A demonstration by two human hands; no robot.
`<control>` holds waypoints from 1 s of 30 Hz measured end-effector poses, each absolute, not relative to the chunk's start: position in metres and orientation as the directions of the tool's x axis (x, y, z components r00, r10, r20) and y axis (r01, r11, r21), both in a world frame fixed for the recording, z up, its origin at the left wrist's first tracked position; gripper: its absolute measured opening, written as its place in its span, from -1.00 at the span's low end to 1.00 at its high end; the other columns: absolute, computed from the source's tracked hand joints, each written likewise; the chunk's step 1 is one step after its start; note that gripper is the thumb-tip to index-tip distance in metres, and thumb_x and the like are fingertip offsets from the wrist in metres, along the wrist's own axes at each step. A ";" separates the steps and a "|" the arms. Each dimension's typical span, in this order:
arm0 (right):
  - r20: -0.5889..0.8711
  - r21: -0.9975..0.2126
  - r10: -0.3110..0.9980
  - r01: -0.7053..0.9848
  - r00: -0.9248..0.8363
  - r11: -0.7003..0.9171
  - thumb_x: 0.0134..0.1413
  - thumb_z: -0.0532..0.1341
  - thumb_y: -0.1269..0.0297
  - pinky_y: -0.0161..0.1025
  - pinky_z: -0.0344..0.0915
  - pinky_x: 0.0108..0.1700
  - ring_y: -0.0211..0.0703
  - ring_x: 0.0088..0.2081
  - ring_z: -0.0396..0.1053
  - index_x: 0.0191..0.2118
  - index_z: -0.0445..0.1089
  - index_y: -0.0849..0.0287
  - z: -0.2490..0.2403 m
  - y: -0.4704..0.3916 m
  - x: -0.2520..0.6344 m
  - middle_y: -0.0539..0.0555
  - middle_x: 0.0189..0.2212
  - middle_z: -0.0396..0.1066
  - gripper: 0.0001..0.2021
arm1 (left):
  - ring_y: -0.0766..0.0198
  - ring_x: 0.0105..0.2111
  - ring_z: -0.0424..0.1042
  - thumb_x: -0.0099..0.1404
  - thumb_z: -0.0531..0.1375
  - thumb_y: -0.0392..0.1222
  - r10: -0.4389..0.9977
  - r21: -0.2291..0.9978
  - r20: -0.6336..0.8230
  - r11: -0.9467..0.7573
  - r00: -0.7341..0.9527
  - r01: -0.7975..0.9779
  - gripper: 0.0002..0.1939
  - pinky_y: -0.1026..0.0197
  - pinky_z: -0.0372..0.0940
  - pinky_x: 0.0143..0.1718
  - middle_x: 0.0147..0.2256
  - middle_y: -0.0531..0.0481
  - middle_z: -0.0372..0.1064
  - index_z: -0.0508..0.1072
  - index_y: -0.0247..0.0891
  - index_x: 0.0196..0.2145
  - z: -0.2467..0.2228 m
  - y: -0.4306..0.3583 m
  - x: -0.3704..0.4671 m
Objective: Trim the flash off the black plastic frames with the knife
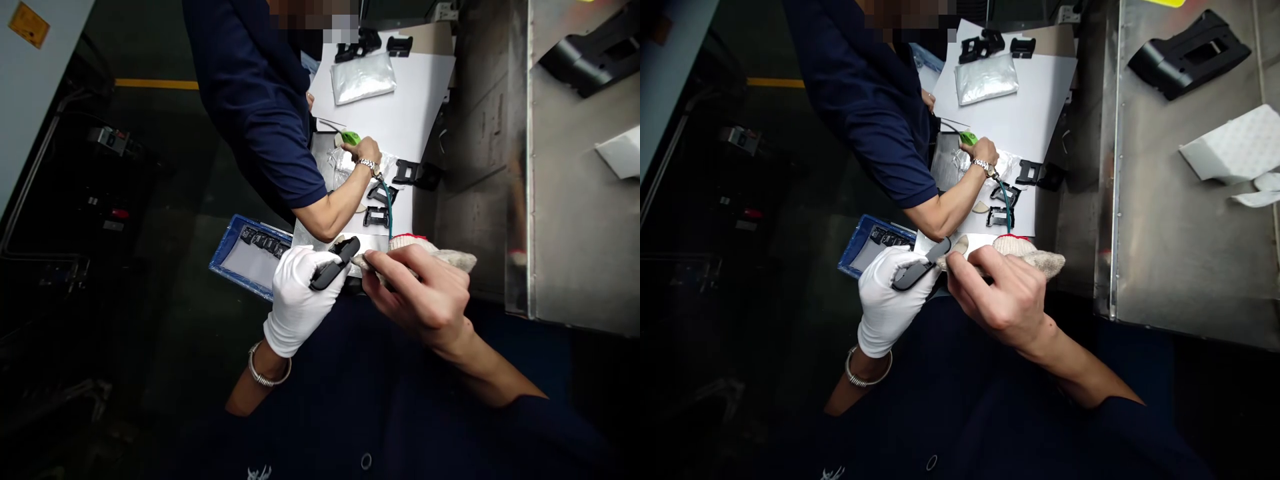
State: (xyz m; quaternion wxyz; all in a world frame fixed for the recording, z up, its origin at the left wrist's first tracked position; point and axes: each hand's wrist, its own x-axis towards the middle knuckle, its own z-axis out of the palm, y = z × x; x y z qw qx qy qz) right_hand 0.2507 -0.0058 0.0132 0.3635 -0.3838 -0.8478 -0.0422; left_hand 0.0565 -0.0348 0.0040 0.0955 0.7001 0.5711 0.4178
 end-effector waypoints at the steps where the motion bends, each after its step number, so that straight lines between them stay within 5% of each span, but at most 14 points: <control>1: 0.657 -0.207 0.615 0.679 -0.437 0.704 0.12 0.37 0.42 -0.27 0.19 -0.41 -0.28 -0.48 0.34 -0.03 0.48 0.14 0.012 -0.006 0.250 0.00 -0.43 0.45 -0.72 | 0.23 -0.29 0.50 0.28 0.38 -0.26 0.879 0.611 0.476 -0.332 0.002 0.719 -0.86 0.15 0.42 -0.16 -0.34 -0.01 0.49 0.47 -0.24 -0.27 0.004 -0.035 0.057; 14: 0.663 -0.284 0.593 0.579 -0.457 0.764 0.17 0.34 0.46 -0.27 0.21 -0.42 -0.30 -0.51 0.31 0.08 0.46 0.11 0.007 -0.008 0.244 -0.05 -0.51 0.40 -0.64 | 0.24 -0.29 0.51 0.31 0.31 -0.32 0.883 0.622 0.469 -0.340 0.012 0.705 -0.91 0.16 0.42 -0.19 -0.33 -0.01 0.50 0.45 -0.24 -0.28 0.005 -0.031 0.061; 30: 0.660 -0.228 0.564 0.583 -0.496 0.780 0.19 0.33 0.49 -0.28 0.15 -0.45 -0.35 -0.53 0.25 -0.04 0.51 0.16 0.010 -0.007 0.242 -0.06 -0.52 0.38 -0.76 | 0.21 -0.26 0.53 0.32 0.31 -0.28 0.886 0.604 0.463 -0.330 0.017 0.725 -0.93 0.12 0.46 -0.17 -0.31 -0.03 0.52 0.47 -0.25 -0.26 0.003 -0.030 0.060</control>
